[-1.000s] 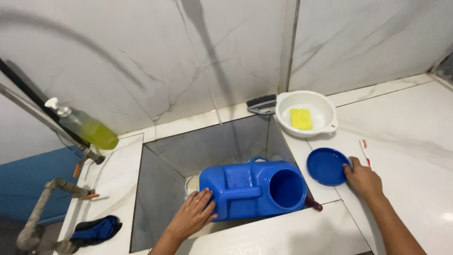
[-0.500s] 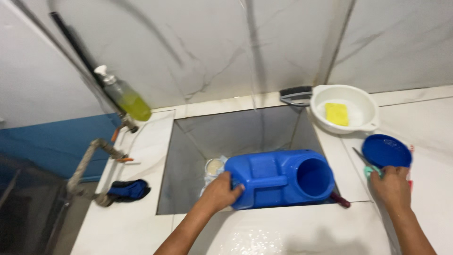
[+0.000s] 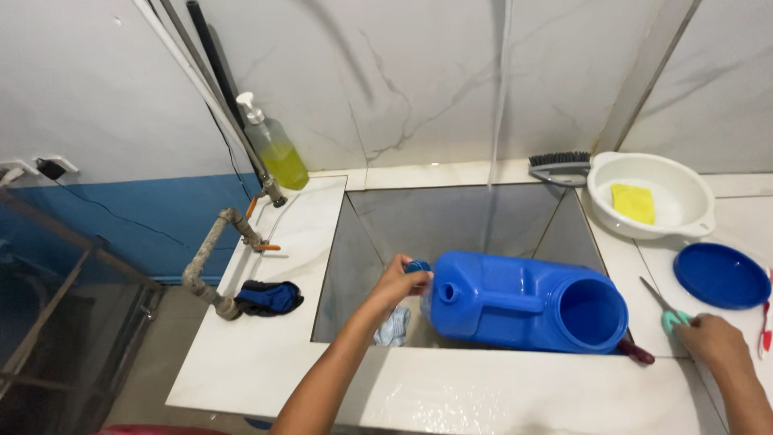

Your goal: The person scrubs a large blue plastic water jug with a yellow sponge under running water, brushes its cap with a toothbrush, rinses and shakes out the jug, then holds it under the tap to fill it with water.

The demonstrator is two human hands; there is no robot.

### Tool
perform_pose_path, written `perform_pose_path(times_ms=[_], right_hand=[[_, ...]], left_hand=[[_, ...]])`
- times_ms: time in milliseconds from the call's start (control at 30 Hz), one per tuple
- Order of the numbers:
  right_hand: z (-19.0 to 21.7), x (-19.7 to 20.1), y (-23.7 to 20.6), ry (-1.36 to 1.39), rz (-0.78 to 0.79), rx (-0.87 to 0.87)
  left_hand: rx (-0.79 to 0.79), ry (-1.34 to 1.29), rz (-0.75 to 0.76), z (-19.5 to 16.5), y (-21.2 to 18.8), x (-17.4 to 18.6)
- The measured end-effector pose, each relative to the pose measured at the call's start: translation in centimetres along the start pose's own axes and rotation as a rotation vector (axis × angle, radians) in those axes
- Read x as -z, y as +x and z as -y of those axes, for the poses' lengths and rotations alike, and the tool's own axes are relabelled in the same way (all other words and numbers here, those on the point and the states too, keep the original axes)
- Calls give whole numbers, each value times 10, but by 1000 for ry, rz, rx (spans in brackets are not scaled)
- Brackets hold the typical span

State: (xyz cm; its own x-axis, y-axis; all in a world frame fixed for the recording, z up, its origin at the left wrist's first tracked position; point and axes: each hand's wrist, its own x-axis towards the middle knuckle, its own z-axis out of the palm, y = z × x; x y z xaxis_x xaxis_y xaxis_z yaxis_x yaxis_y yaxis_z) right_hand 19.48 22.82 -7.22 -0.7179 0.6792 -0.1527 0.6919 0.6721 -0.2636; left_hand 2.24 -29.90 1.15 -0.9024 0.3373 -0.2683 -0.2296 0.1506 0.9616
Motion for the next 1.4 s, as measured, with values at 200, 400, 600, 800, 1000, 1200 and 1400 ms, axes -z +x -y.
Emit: perform_pose_path(times_ms=[200,400,600,800,1000,1200,1400], right_hand=[[15,16,35,977,308,-11],[130,9,84,1299,729,131],[216,-6,127,1538,1153,51],[249,-24,135,1721,1280,-28],[257,-23,114,1720,1234,-20],[275,-22,94,1679,1042,35],[290,-51,75,1473,819,108]], left_hand=[[-50,-282,157,-35,114,-56],[-55,-456,89,-91,262,-169],[-10,-515,97,-64,327,-205],[-79,-437,165,-37,324,-203],[-191,-380,140,-27,307,-194],[-258,-401,81,-8,298,-187],[-199,-395,-14,2,291,-174]])
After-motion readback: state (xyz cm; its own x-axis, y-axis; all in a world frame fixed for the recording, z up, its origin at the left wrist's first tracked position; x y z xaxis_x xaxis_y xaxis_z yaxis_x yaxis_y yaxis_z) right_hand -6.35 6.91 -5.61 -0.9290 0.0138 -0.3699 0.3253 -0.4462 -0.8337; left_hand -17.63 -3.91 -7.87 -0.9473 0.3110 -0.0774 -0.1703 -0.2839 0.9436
